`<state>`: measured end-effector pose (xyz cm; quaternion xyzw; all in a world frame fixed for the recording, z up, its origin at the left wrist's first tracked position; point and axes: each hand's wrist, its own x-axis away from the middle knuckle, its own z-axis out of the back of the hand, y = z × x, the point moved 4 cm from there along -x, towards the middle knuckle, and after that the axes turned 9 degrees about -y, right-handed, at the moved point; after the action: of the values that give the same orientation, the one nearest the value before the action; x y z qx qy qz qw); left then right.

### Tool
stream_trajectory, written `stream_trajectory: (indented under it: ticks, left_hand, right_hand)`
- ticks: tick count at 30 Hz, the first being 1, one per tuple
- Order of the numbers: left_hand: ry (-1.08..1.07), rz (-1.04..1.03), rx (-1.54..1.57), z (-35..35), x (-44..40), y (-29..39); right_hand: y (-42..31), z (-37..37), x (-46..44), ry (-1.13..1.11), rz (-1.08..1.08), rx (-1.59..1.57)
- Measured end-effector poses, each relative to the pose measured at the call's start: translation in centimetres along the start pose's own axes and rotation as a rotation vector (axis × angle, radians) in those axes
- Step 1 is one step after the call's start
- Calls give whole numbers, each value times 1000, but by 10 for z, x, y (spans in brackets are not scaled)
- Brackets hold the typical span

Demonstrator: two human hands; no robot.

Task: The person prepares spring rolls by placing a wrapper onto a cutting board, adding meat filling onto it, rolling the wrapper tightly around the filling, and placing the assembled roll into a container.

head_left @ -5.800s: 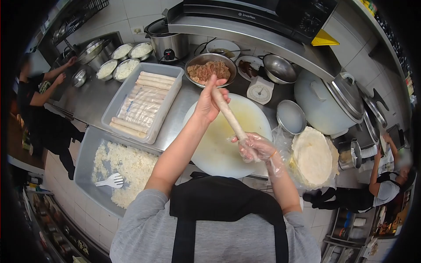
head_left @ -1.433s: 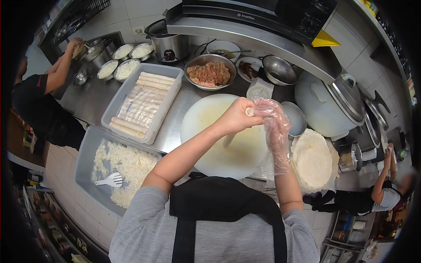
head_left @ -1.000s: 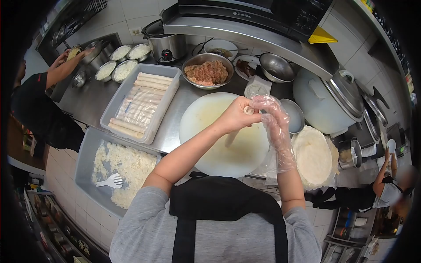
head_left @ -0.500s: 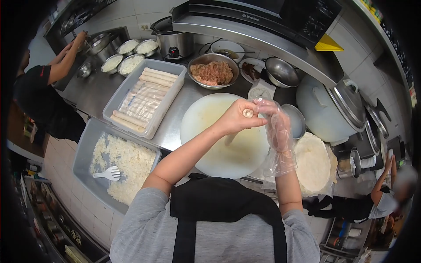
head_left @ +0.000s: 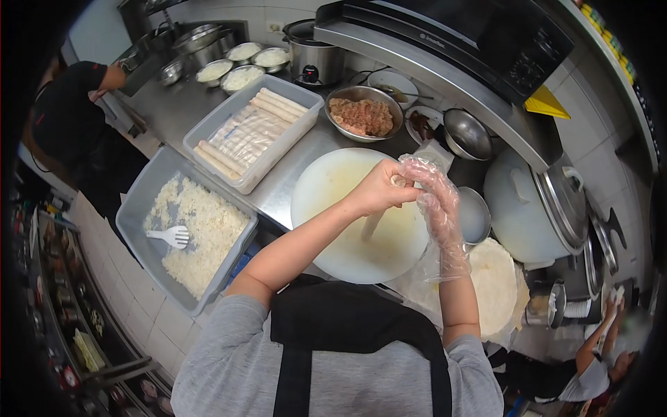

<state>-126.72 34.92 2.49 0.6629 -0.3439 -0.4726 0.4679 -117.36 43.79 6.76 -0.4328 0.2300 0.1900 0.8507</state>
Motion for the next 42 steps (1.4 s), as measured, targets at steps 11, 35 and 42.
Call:
stream_trajectory:
  ticks: [11,35,42]
  left_hand:
    - [-22,31,32,-5,5,-16]
    - [166,-197,69,96,19,2]
    - [452,-81,516,206,48,49]
  right_hand:
    - [-4,2,-2,-120,158,203]
    - [16,-76,-108,-193,164,434]
    - [80,-142,-150,-259,-314,-754]
